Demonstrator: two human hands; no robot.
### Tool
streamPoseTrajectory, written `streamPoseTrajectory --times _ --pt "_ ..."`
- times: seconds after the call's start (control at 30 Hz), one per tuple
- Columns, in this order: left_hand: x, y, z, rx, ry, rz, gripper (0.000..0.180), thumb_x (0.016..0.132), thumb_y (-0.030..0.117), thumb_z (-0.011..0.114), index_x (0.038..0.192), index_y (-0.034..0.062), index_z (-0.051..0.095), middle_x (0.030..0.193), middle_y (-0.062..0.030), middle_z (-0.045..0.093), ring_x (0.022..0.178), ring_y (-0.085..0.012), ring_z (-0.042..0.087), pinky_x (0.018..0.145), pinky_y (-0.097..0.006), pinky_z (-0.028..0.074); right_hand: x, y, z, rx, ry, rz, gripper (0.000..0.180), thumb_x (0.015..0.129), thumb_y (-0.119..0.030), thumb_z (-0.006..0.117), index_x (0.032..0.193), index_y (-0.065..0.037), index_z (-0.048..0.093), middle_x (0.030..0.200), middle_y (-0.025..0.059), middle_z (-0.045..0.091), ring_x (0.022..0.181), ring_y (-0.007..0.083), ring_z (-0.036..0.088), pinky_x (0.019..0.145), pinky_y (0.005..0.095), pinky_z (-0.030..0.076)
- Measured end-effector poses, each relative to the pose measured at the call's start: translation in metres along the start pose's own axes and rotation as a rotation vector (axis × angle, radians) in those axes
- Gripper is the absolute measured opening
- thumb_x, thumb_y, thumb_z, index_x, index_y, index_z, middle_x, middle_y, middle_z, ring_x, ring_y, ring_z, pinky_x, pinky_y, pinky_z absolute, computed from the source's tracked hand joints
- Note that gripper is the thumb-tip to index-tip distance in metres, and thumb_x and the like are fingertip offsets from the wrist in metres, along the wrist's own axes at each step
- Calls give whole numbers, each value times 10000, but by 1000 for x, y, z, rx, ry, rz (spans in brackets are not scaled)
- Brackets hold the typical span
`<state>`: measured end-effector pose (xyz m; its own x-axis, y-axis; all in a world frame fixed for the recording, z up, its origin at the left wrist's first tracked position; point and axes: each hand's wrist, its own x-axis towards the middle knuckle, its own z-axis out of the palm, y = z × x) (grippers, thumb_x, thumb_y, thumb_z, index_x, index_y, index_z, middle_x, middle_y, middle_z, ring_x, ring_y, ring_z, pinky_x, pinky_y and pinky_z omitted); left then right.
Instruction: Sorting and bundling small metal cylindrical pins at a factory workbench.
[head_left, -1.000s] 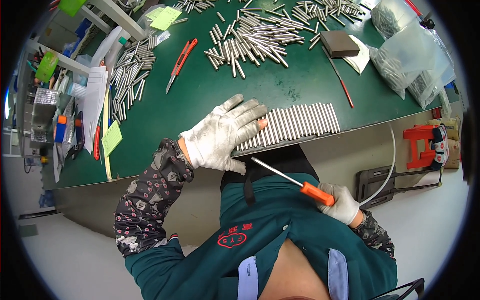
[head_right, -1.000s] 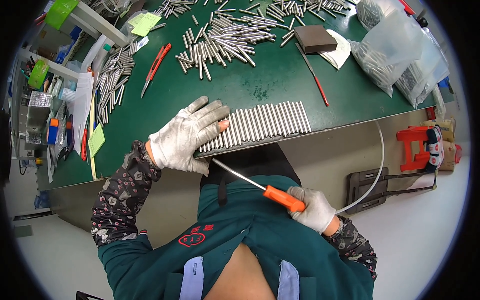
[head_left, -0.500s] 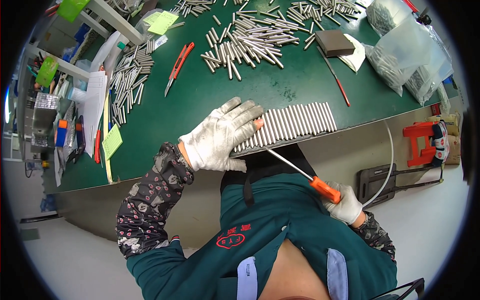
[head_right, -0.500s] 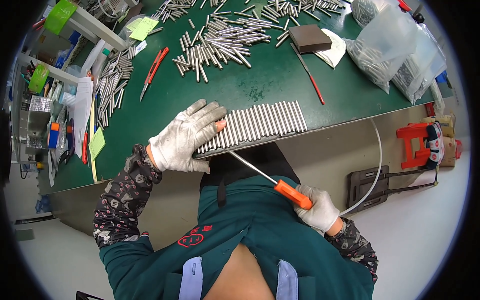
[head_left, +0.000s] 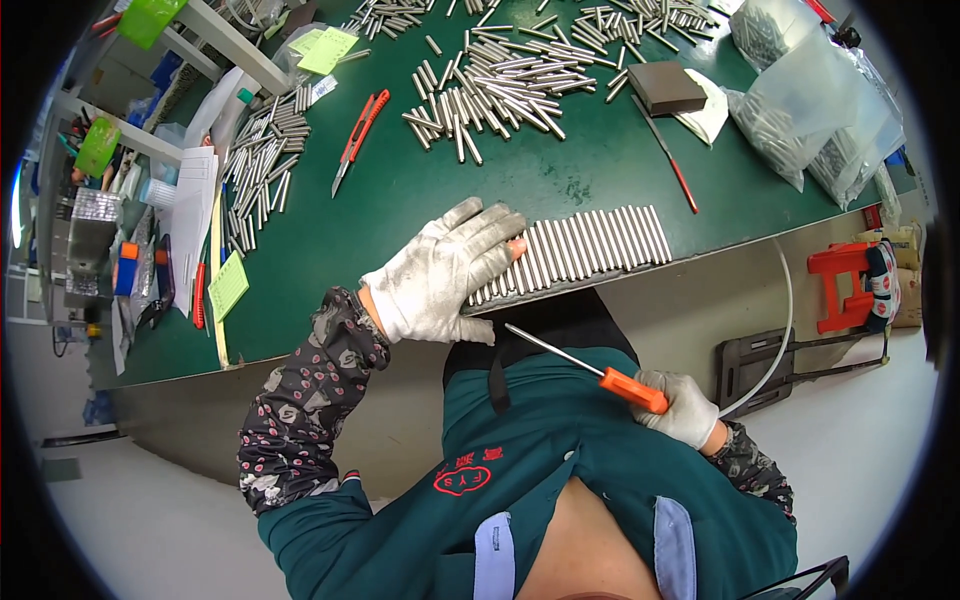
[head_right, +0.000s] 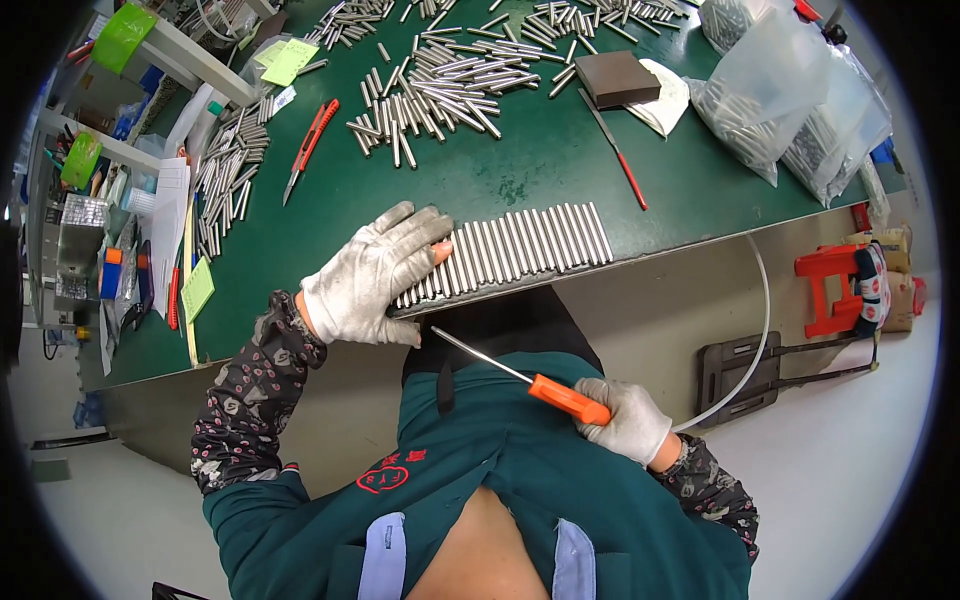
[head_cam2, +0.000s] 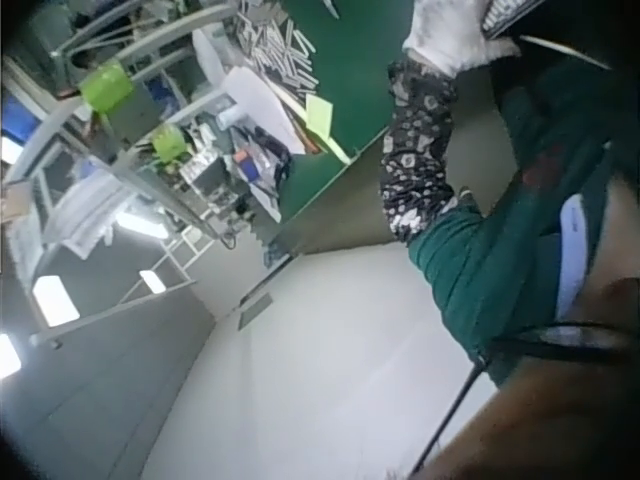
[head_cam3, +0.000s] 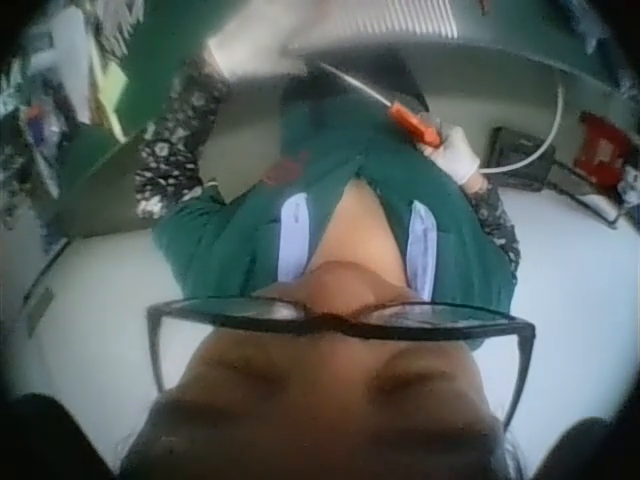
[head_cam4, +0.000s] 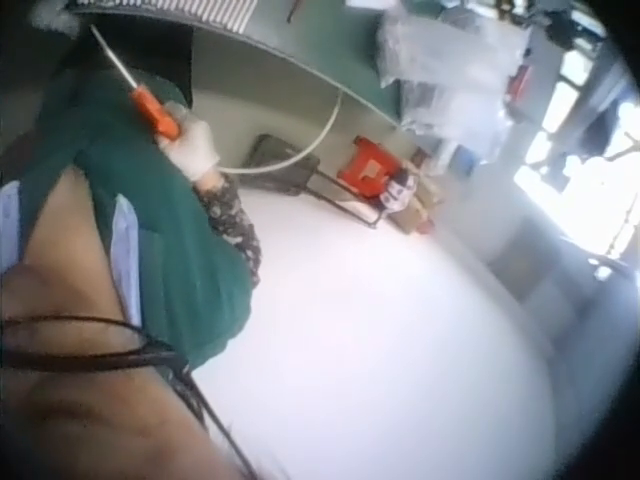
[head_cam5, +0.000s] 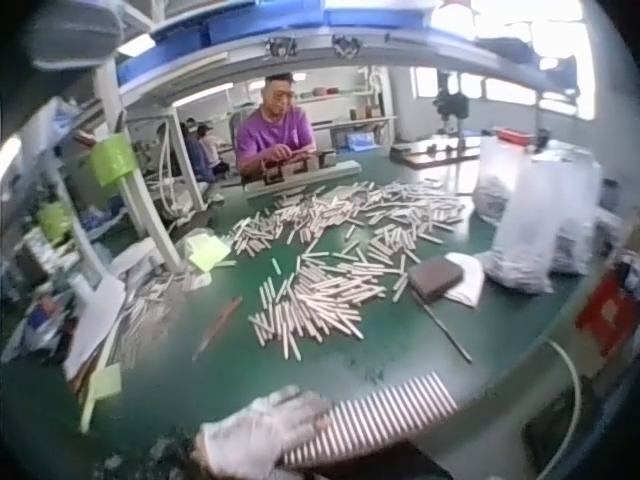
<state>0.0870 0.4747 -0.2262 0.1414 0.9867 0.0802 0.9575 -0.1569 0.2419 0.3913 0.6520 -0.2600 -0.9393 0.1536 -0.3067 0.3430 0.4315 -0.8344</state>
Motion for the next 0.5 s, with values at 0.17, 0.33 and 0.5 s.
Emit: streamPoseTrajectory --times 0.17,0.33,0.5 --pt "-10 -2 2 -143 171 3 1046 603 634 677 1380 58 277 1366 -235 328 1266 -412 327 1071 -513 205 4 -4 -4 3 -4 -28 183 681 -65 605 857 -19 587 721 151 566 639 309 564 608 346 468" --pt "-40 -10 -7 -17 55 -100 1140 583 647 680 1434 104 150 1406 -221 286 1296 -410 284 1074 -519 185 4 -2 -3 4 -14 -32 158 683 -61 603 832 -16 577 710 148 558 629 313 556 605 348 463" --pt "-42 -10 4 62 74 -121 973 715 676 486 1437 117 149 1387 -213 329 1282 -402 317 1079 -502 193 8 -4 0 3 4 -65 152 684 -64 607 824 -15 574 704 147 554 619 316 553 601 348 462"
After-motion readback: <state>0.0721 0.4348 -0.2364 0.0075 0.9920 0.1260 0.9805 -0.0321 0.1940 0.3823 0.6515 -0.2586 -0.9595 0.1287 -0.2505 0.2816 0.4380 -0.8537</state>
